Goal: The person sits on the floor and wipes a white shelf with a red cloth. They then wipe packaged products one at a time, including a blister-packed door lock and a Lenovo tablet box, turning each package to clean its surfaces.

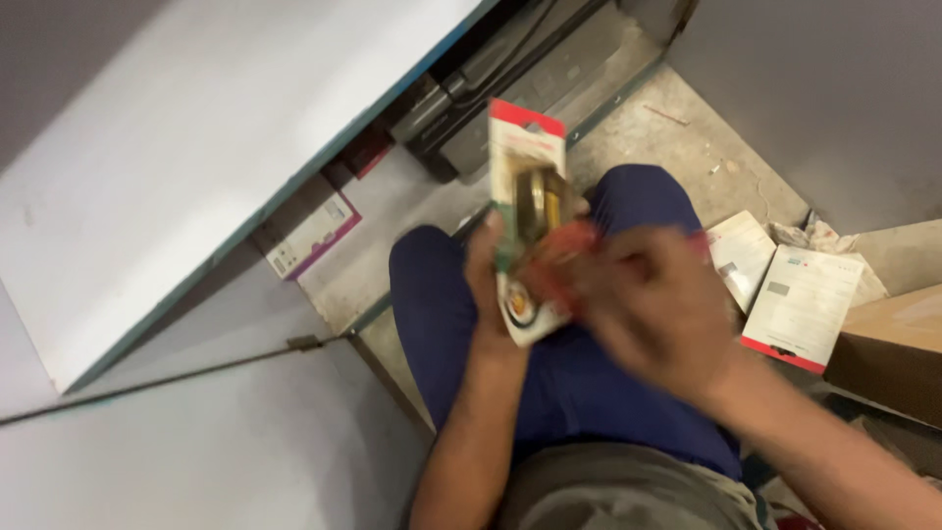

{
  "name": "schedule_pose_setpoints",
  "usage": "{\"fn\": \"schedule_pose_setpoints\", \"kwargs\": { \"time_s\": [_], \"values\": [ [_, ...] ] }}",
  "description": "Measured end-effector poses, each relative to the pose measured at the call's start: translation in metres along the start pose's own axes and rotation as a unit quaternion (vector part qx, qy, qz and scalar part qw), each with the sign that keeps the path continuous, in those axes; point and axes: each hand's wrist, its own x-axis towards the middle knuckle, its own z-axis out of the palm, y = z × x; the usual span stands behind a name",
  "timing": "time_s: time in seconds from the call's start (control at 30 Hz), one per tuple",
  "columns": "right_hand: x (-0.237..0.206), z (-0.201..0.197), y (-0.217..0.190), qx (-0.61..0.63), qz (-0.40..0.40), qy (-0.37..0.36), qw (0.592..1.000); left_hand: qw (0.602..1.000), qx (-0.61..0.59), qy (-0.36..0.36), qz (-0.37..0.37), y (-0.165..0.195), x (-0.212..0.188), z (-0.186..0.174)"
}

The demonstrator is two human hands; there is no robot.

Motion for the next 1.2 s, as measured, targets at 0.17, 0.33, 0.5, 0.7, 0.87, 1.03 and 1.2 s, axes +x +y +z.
{"fn": "schedule_pose_setpoints", "kwargs": {
  "time_s": [0.17, 0.33, 0.5, 0.7, 0.87, 1.03, 1.2],
  "values": [
    [0.024, 0.019, -0.002, -0.008, -0.003, -0.030, 1.000, 0.996, -0.036, 0.053, -0.059, -0.023, 0.000, -0.019],
    [0.068, 0.004, 0.013, -0.020, 0.027, 0.009, 0.999, 0.996, 0.057, -0.001, -0.074, -0.016, -0.007, -0.002],
    [0.060, -0.002, -0.004, 0.030, -0.054, -0.044, 0.997, 0.994, 0.003, 0.073, -0.077, 0.000, -0.008, 0.014],
    [0.045, 0.000, 0.001, 0.029, -0.100, -0.059, 0.993, 0.991, 0.025, 0.043, -0.125, 0.007, -0.012, 0.015],
    [0.055, 0.001, 0.031, 0.167, 0.047, -0.042, 0.984, 0.988, 0.131, 0.032, -0.081, 0.007, -0.019, 0.025],
    [0.038, 0.013, 0.052, 0.166, 0.094, -0.061, 0.980, 0.995, 0.059, -0.007, -0.084, 0.016, -0.014, 0.031],
    [0.035, 0.007, 0.055, 0.034, 0.170, -0.046, 0.984, 0.999, -0.005, -0.049, -0.012, 0.034, -0.012, 0.030]
  ]
}}
